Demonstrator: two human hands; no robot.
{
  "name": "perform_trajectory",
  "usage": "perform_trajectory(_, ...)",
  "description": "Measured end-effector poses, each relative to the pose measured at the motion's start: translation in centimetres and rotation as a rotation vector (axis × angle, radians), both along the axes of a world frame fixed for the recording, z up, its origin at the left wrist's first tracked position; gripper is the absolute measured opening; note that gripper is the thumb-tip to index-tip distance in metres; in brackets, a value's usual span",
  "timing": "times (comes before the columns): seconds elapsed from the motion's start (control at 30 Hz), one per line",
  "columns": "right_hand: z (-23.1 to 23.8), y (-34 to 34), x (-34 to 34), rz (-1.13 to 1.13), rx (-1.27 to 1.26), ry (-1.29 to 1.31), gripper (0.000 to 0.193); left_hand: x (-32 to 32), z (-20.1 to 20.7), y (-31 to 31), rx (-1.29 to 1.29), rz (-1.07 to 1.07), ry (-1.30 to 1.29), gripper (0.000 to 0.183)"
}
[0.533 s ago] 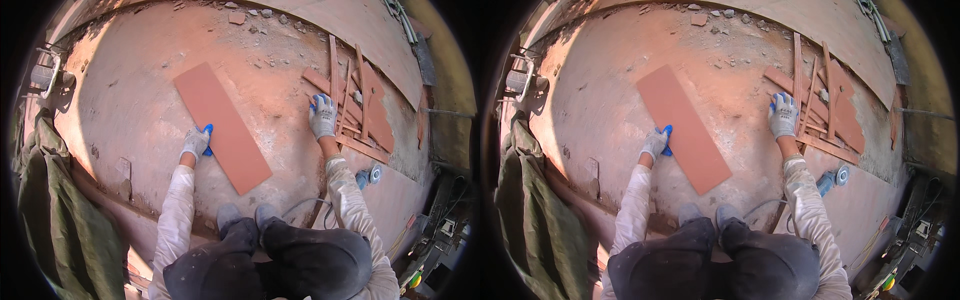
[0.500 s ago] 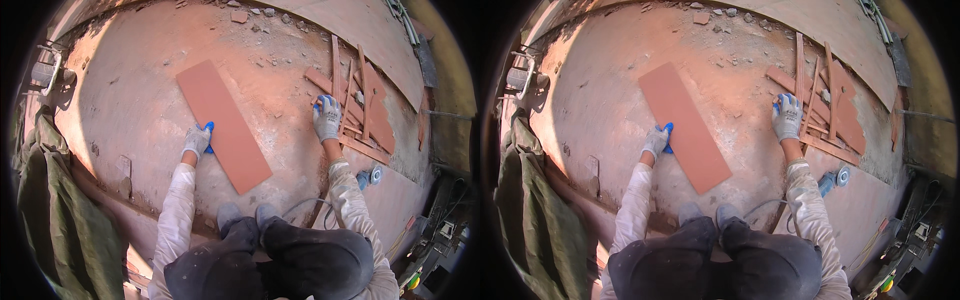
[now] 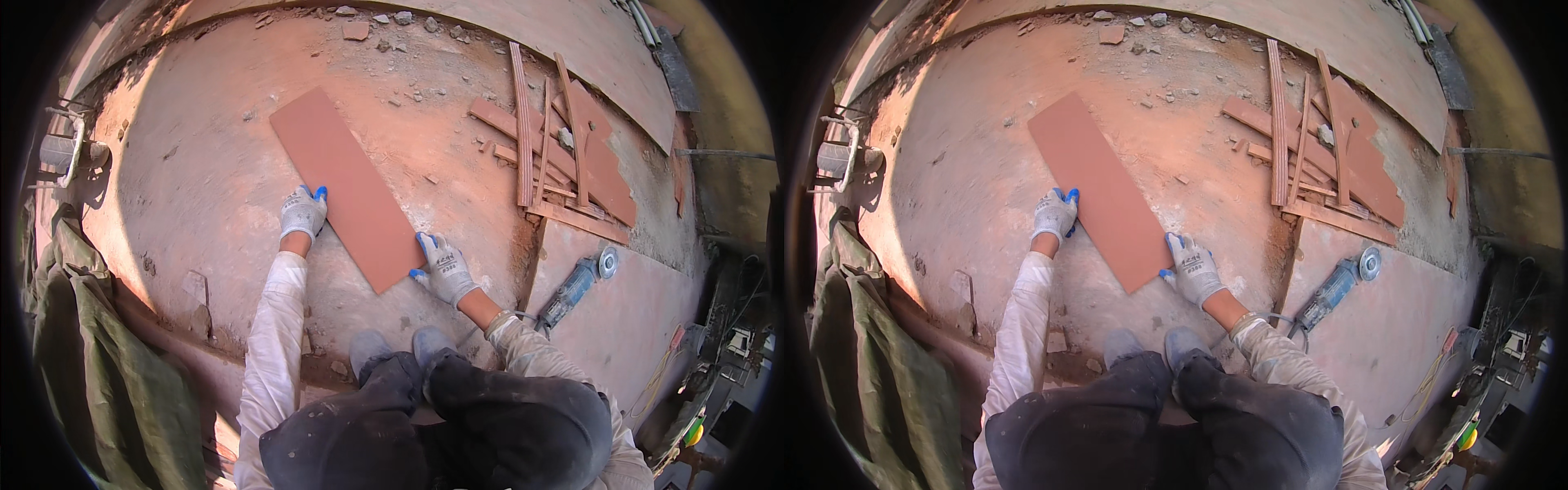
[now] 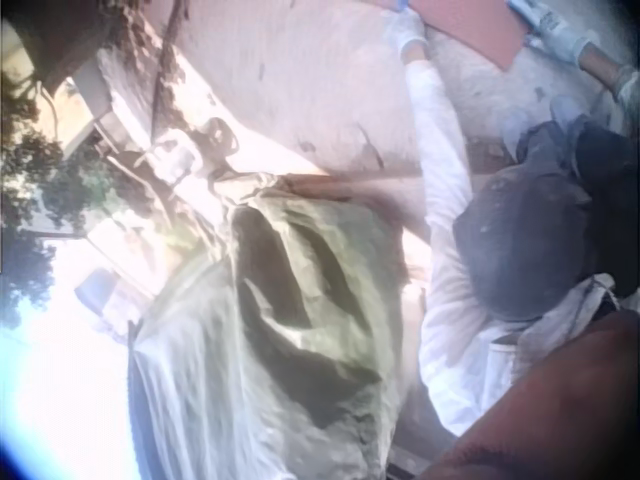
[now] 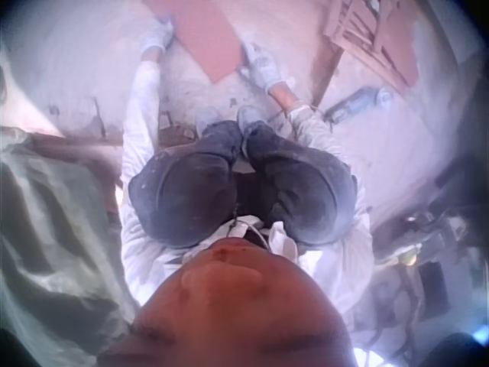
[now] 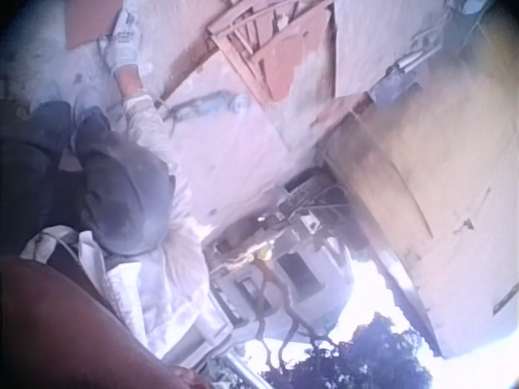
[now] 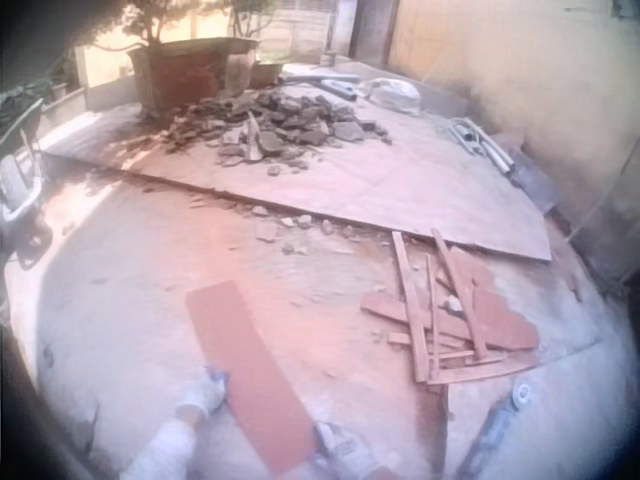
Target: The person uses an angle grinder to cut a red rectangular tile on the floor. They hold the tile with one hand and guide the grinder along its length, then lift the tile to inspect the cut and place it back down to continue cutting.
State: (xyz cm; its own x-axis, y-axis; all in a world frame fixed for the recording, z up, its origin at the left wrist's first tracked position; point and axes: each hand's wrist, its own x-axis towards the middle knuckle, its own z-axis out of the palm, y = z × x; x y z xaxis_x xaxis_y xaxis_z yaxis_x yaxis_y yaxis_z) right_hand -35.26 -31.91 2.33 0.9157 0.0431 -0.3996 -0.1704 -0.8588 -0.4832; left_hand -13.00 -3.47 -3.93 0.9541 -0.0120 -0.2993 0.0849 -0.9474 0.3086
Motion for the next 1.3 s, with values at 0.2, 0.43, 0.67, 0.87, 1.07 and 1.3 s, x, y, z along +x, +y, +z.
perform_trajectory(0.2, -0.9, -0.6, -0.1, 0.037, -0.028, -0.078, 0.076, -4.4, 4.4, -1.2, -0.154, 0.06, 0.154, 0.061)
perform_trajectory(0.43, 4.4, -8.6, -6.9, -0.595, 0.205, -0.447, 0.057, -20.6, 8.7, -4.5, 0.057, -0.424, 0.117, 0.112)
perform_trajectory(0.67, 7.9, -23.3, -24.1, -1.463, -0.226, -0.386, 0.081, -23.6, 7.4, -4.9, -0.009, -0.523, 0.2, 0.107)
perform_trajectory(0.87, 1.9, -23.7, -22.5, -1.426, 0.394, -0.256, 0.068, -18.9, 14.2, -0.3, -0.261, -0.472, 0.646, 0.088)
perform_trajectory(1.07, 1.7, -23.1, -21.4, -1.504, 0.479, -0.276, 0.041, -21.8, 21.6, 2.8, -0.598, -0.349, 0.453, 0.07)
perform_trajectory(1.3, 7.6, -17.9, -18.3, -1.268, 0.926, -0.387, 0.045, -24.2, 27.3, 3.7, -0.092, -0.77, 0.016, 0.062)
